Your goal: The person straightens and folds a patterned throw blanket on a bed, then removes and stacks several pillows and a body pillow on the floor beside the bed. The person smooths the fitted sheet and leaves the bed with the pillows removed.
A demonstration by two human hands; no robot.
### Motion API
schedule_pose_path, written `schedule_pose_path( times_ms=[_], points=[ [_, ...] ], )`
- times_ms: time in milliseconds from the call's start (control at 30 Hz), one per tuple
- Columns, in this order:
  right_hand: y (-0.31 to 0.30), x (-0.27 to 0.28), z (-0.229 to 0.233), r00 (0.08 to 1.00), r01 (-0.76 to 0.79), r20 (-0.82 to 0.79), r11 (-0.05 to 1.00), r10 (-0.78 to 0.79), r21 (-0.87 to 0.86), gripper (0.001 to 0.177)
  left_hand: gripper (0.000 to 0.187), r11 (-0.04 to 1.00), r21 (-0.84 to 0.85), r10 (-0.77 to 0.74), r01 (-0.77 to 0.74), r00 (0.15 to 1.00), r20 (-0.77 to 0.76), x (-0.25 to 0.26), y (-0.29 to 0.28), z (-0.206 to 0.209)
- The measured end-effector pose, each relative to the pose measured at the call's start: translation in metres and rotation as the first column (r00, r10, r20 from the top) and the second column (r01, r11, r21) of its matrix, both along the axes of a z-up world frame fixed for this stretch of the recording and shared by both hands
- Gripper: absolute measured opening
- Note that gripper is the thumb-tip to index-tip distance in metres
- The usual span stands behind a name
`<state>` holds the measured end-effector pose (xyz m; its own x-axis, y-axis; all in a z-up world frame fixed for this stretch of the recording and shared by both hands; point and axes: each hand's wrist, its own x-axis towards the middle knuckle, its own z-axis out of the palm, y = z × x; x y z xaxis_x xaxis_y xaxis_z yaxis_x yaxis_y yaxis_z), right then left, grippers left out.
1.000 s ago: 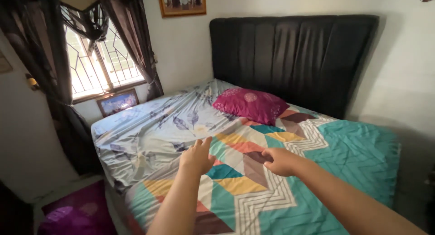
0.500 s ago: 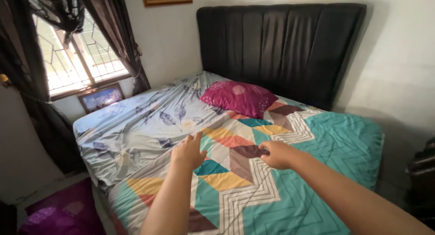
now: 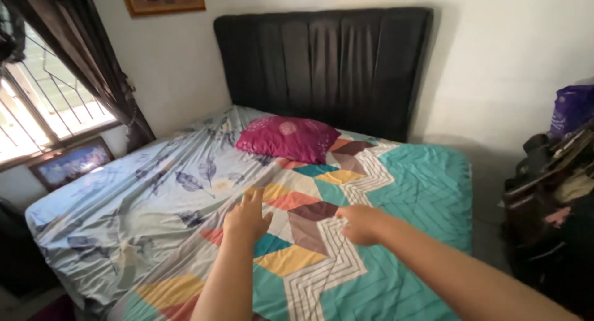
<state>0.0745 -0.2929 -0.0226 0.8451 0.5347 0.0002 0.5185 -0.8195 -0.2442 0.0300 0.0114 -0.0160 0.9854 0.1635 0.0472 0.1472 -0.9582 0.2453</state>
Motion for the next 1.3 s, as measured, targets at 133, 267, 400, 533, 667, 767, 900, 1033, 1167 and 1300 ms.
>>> schedule_pose_path(
  times_ms=[133, 267, 400, 533, 667, 767, 900, 1033, 1167, 1300],
  points=[
    [-0.011, 0.012, 0.009, 1.000, 0.026, -0.002, 1.000, -0.026, 0.000, 0.045, 0.079, 1.000, -0.024, -0.002, 0.003, 0.999, 0.033, 0.014, -0.003, 0.002],
    [-0.015, 0.033, 0.008, 1.000, 0.012, 0.021, 1.000, -0.011, -0.020, 0.046, 0.079, 1.000, 0.007, -0.003, 0.002, 0.998, 0.069, 0.018, -0.009, 0.005],
    [-0.017, 0.051, 0.009, 1.000, 0.001, -0.010, 0.998, -0.002, -0.056, 0.046, 0.079, 1.000, 0.005, 0.031, -0.031, 0.998, 0.053, 0.021, -0.015, 0.000],
    [-0.013, 0.082, 0.016, 0.998, -0.057, -0.001, 0.993, 0.057, -0.107, 0.046, 0.078, 0.994, 0.009, 0.113, -0.113, 0.992, 0.051, 0.027, -0.018, -0.011],
    [-0.013, 0.131, 0.022, 0.989, -0.135, 0.039, 0.982, 0.142, -0.134, 0.046, 0.073, 0.975, 0.027, 0.218, -0.218, 0.976, 0.016, 0.035, -0.026, -0.007],
    [-0.019, 0.184, 0.006, 0.966, -0.238, 0.079, 0.966, 0.246, -0.098, 0.047, 0.070, 0.964, 0.038, 0.263, -0.265, 0.964, 0.043, 0.042, -0.037, -0.012],
    [-0.022, 0.222, -0.009, 0.959, -0.282, 0.034, 0.959, 0.283, -0.021, 0.050, 0.074, 0.953, 0.057, 0.292, -0.297, 0.954, 0.074, 0.051, -0.062, -0.002],
    [-0.025, 0.196, 0.018, 0.971, -0.239, -0.012, 0.965, 0.239, -0.110, 0.048, 0.069, 0.946, 0.078, 0.306, -0.314, 0.946, 0.105, 0.067, -0.090, 0.000],
    [-0.031, 0.200, 0.008, 0.956, -0.291, -0.002, 0.947, 0.294, -0.138, 0.045, 0.072, 0.963, 0.078, 0.253, -0.259, 0.964, 0.081, 0.079, -0.113, 0.000],
    [-0.048, 0.209, -0.008, 0.960, -0.271, -0.077, 0.962, 0.268, -0.030, 0.047, 0.078, 0.969, 0.110, 0.218, -0.222, 0.975, 0.048, 0.091, -0.131, 0.004]
  ],
)
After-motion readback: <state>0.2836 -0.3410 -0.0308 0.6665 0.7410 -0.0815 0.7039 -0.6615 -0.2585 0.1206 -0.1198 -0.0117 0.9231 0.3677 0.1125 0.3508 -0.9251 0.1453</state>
